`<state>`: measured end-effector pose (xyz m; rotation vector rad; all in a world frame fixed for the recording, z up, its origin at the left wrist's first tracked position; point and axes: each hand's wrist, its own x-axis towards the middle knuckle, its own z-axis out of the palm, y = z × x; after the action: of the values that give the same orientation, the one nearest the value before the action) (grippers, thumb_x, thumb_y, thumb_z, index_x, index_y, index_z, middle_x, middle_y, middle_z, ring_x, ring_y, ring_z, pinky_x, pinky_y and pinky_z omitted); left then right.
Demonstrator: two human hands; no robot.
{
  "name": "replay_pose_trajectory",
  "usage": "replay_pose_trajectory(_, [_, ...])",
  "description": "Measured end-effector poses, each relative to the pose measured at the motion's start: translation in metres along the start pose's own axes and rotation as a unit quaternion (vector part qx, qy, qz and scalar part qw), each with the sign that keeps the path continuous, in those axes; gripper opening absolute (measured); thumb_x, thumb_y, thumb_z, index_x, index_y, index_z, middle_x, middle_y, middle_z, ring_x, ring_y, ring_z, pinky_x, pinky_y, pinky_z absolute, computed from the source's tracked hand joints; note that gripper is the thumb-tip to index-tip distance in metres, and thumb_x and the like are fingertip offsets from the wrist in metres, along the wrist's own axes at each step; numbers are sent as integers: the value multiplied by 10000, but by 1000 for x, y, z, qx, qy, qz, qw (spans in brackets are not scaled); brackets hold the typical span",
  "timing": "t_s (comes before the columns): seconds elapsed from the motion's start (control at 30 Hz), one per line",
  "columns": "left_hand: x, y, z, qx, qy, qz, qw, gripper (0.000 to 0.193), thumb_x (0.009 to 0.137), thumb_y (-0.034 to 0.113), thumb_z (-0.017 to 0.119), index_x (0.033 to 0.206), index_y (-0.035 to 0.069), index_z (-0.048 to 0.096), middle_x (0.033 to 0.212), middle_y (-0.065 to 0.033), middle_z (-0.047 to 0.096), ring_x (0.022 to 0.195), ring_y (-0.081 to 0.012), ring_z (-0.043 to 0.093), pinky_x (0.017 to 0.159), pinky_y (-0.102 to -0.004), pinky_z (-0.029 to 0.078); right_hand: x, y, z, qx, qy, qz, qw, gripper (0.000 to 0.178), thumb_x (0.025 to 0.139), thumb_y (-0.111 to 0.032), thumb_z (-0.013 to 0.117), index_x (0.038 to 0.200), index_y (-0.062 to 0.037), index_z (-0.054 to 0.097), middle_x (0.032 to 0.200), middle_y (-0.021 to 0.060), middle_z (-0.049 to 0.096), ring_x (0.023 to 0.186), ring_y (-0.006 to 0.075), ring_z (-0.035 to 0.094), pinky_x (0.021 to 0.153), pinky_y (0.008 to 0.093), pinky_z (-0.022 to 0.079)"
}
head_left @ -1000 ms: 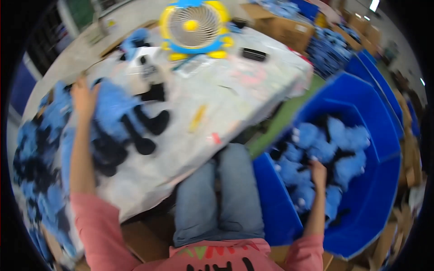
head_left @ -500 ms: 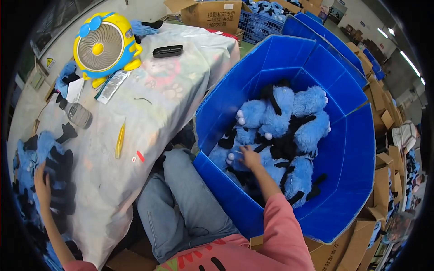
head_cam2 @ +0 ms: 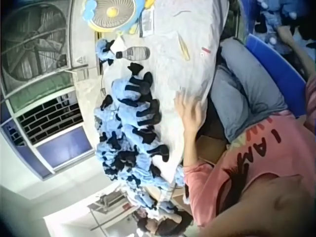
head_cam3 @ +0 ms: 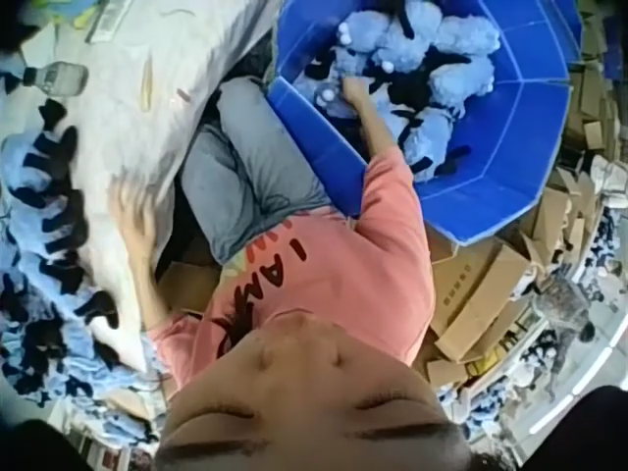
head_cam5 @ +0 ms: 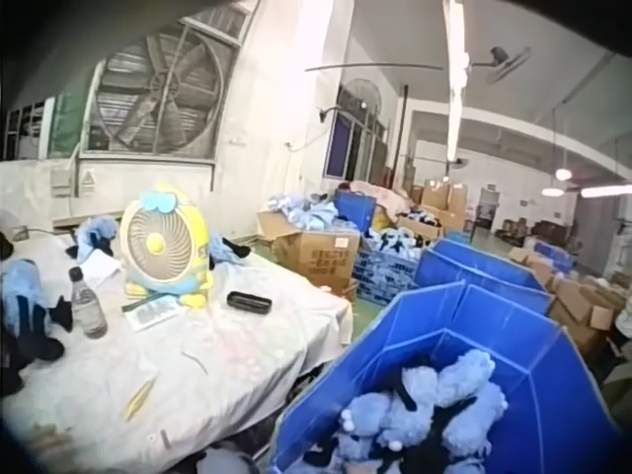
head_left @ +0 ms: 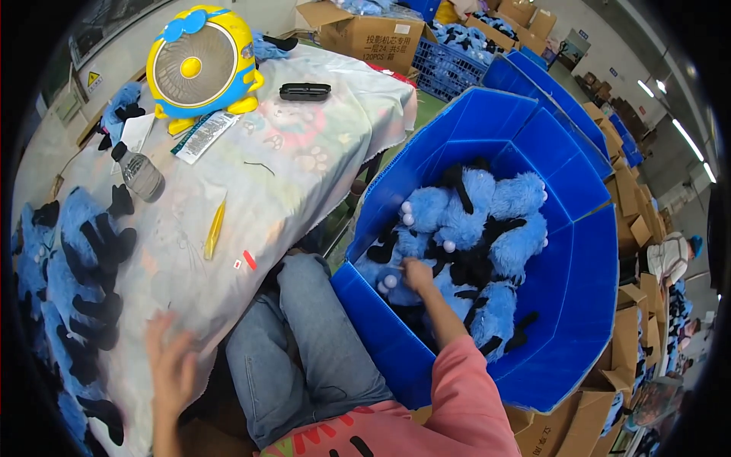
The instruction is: Assembling blue plush toys by attaching plastic eyes and organizing them into containers at a workbench.
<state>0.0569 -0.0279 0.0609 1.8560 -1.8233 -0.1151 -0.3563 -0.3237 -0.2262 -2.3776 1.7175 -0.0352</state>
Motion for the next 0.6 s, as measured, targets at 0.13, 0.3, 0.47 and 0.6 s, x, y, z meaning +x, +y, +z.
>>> replay_pose_trajectory(0.13, [13, 40, 45, -211, -92, 24, 973, 367, 698, 69, 600, 1064, 68, 579, 1276, -127, 419, 1216, -339, 339, 1006, -437, 268, -30, -12, -113, 212, 210, 13, 954, 45, 718, -69, 557, 745, -37, 540, 709, 93, 559, 574, 245, 513, 551, 339, 417])
replay_pose_trajectory(0.3, [39, 93, 97, -411, -93, 64, 905, 521, 726, 105, 614, 1215, 36, 445, 1310, -147, 374, 1237, -322, 315, 1006, -401, 283, -107, -120, -236, 442, 335, 27, 832, 58, 706, -13, 559, 710, -22, 502, 622, 44, 488, 511, 126, 386, 494, 224, 334])
replay_pose_trajectory(0.47, [42, 126, 99, -609, 131, 23, 782, 823, 634, 201, 729, 1310, 16, 299, 1329, -156, 340, 1230, -278, 330, 1005, -389, 287, -165, -235, -286, 355, 377, -257, 816, 154, 591, 64, 584, 686, -46, 535, 612, 23, 467, 456, 134, 362, 416, 230, 297])
replay_pose_trajectory(0.6, [36, 99, 64, -621, 193, 0, 759, 987, 522, 227, 799, 1326, 14, 266, 1314, -153, 360, 1192, -262, 375, 996, -372, 301, -190, -302, -287, 353, 287, -391, 800, 165, 570, 50, 616, 687, -50, 555, 626, 26, 482, 455, 148, 397, 412, 227, 326])
